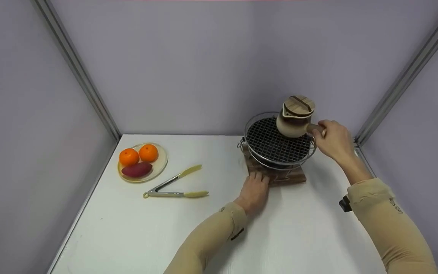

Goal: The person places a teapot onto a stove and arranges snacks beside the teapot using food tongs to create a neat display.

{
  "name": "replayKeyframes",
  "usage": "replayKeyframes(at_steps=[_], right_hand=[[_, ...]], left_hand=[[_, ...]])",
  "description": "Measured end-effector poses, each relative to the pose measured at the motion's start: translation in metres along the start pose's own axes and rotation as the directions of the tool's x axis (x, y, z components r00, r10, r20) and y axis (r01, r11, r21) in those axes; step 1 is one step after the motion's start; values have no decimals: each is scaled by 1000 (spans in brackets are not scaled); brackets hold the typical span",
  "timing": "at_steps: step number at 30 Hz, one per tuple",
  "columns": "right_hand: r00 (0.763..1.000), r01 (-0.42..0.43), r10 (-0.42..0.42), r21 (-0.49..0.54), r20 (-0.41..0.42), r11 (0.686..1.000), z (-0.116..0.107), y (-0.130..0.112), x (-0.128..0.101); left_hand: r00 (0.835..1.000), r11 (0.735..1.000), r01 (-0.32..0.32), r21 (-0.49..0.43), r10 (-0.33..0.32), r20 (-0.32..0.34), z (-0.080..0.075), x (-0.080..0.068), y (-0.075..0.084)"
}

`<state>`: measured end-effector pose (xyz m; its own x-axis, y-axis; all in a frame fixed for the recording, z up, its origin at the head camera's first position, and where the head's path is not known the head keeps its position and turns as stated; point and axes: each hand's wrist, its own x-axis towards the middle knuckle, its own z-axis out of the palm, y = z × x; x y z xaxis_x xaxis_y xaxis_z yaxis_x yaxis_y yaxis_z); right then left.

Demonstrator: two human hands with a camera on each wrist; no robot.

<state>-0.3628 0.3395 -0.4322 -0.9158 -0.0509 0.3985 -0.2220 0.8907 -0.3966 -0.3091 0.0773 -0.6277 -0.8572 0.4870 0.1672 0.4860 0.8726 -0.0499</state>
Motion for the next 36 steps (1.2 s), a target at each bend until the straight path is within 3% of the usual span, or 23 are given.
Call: replayKeyframes(at_steps=[7,18,28,36], right_hand=[[1000,8,-8,4,-17,1000,-8,1,-9],[1000,13,-13,-9,-6,1000,-18,7,-22],[1000,5,-6,-33,-19,999,-22,9,-36],[999,14,-15,-12,-52,1000,-19,15,-46]], left_hand=[[1000,998,-20,-65,21,6,-8,-6,-4],[1000,977,6,-213,-8,-8,-16,-15,-20],[995,978,2,-208,-22,-93,-31,-18,-38],[993,973,26,-229,-51,-105,-39,-25,-51]])
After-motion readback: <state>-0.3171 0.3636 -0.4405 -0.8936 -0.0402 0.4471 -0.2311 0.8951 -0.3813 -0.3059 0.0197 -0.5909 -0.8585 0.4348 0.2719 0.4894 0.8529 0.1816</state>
